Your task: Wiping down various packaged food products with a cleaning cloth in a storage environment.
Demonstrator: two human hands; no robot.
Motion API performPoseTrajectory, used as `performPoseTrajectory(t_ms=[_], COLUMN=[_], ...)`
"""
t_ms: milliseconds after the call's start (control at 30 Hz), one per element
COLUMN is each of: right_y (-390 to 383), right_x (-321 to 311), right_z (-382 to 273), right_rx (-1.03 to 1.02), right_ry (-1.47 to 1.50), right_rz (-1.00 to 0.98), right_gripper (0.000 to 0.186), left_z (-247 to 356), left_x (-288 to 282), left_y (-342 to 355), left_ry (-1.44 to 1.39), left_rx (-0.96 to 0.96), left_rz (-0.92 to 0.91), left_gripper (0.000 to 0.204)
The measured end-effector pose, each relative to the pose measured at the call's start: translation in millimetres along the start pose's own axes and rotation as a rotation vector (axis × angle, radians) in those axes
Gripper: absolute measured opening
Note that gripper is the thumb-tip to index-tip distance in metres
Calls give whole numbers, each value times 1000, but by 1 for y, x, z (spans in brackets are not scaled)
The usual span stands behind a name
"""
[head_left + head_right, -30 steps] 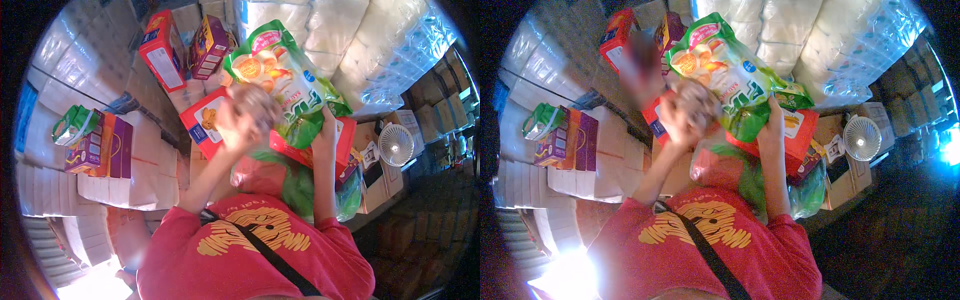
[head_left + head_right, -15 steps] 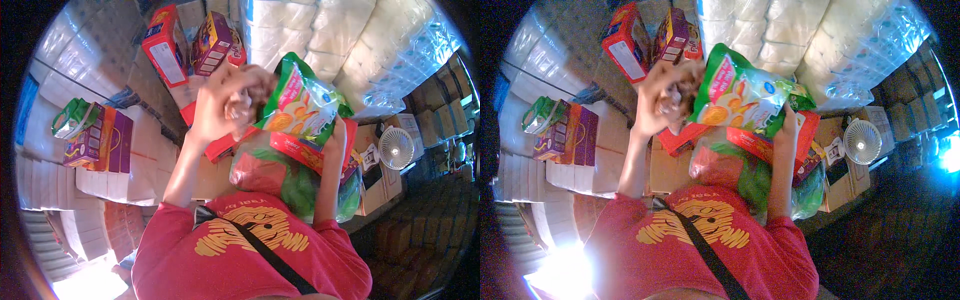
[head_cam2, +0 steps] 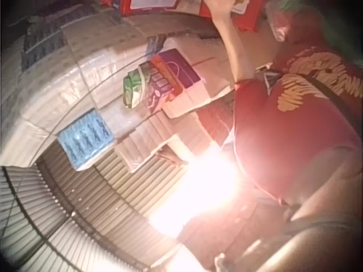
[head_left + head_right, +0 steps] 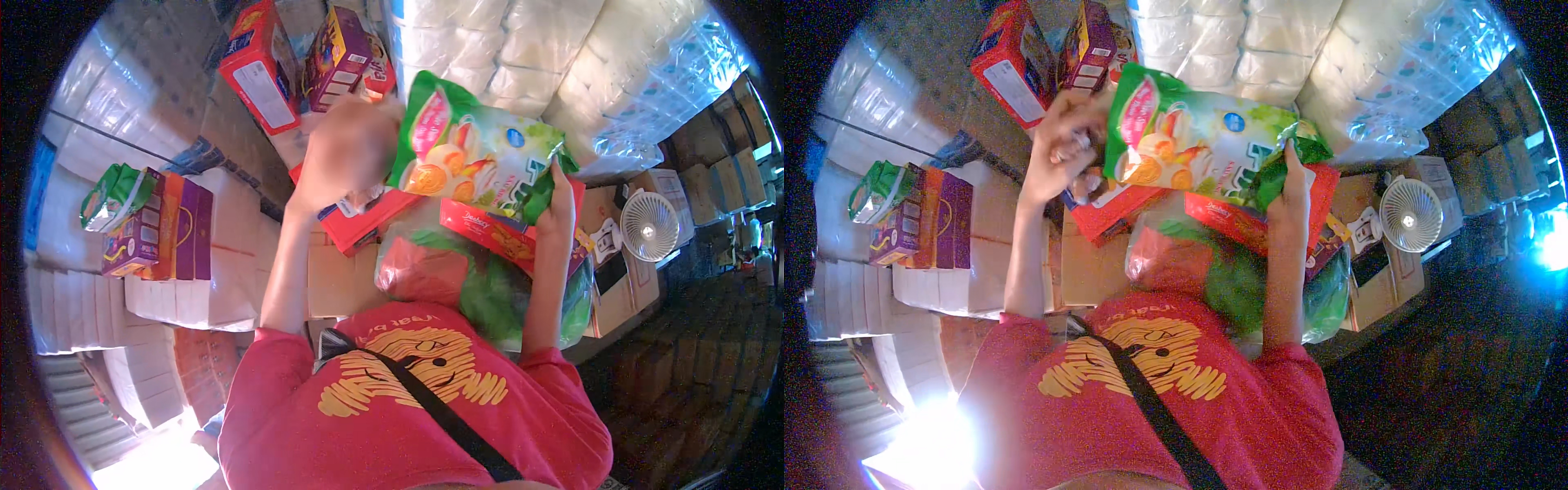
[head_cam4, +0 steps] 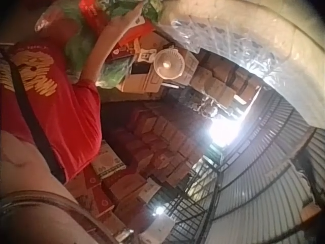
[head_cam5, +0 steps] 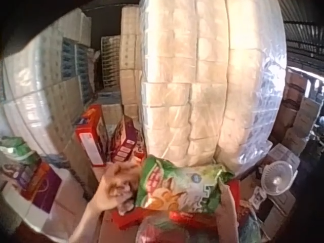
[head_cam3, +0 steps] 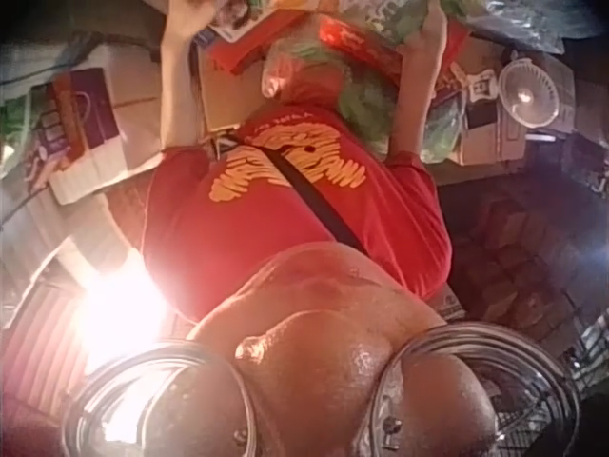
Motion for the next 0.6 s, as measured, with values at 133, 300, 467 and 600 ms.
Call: performPoseTrajectory(t_ms=[133, 300, 467, 600], right_y=[-13, -20, -42, -52], right_x=[15, 24, 71, 68], right_z=[-11, 8, 51, 65], right_rx=[-5, -142, -215, -184], right_ry=[36, -54, -13, -45], right_rz=[61, 0, -68, -268], right_gripper=[31, 34, 25, 24], left_z=[4, 10, 57, 32], left_x=[-13, 10, 112, 115], left_y=[-12, -3, -16, -39], left_ry=[80, 16, 233, 581], left_rx=[-72, -127, -166, 122], left_rz=[-111, 469, 411, 368], left_gripper=[34, 27, 36, 43])
Point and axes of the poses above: each hand's wrist, its own y-axis towards the middle knuckle, its own x-axis out of the palm, z = x × y, the point moved 1 cm from there along y, towards the middle knuckle
